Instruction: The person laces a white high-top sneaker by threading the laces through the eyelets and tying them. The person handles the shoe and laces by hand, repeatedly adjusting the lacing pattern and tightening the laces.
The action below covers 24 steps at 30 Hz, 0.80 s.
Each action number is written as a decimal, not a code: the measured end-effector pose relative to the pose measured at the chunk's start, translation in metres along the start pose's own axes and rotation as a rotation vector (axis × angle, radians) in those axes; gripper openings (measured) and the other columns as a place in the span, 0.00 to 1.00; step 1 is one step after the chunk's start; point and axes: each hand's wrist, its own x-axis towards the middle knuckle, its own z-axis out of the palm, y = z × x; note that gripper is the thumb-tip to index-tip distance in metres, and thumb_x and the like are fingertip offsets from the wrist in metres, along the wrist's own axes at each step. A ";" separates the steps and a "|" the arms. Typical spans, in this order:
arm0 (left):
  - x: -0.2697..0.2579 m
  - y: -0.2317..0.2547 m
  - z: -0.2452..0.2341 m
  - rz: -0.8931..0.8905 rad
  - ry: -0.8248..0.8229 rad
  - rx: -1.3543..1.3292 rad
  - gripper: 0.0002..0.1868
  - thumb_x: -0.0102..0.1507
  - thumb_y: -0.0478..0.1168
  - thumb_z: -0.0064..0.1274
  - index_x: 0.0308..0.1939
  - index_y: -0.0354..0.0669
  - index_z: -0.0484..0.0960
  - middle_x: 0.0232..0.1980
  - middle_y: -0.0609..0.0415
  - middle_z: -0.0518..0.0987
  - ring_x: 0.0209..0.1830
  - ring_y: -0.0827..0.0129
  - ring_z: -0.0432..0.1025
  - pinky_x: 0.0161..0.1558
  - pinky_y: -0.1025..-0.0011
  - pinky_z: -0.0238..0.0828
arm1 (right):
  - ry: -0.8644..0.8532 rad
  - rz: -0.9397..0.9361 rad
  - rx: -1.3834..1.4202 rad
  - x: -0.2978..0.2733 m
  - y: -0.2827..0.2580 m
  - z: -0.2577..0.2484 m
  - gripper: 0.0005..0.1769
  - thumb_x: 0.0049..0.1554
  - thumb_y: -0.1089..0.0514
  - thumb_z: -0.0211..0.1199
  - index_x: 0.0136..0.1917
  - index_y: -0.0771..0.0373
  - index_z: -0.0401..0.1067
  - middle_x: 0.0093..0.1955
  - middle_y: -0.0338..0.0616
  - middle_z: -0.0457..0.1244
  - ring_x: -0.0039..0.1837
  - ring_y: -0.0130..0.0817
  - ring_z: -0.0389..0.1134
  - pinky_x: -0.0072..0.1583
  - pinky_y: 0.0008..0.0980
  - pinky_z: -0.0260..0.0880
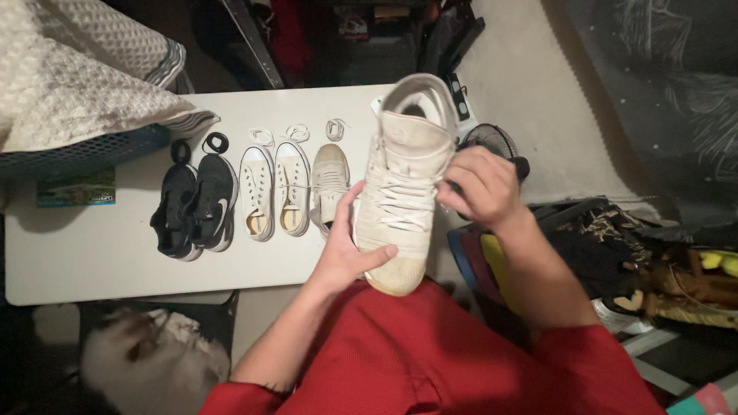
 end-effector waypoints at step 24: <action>-0.008 -0.005 0.014 -0.016 0.021 0.010 0.58 0.53 0.34 0.68 0.80 0.38 0.45 0.69 0.43 0.70 0.69 0.62 0.67 0.69 0.61 0.64 | 0.077 -0.293 -0.201 -0.006 -0.004 -0.019 0.12 0.54 0.66 0.76 0.48 0.73 0.76 0.44 0.47 0.66 0.41 0.39 0.69 0.39 0.33 0.67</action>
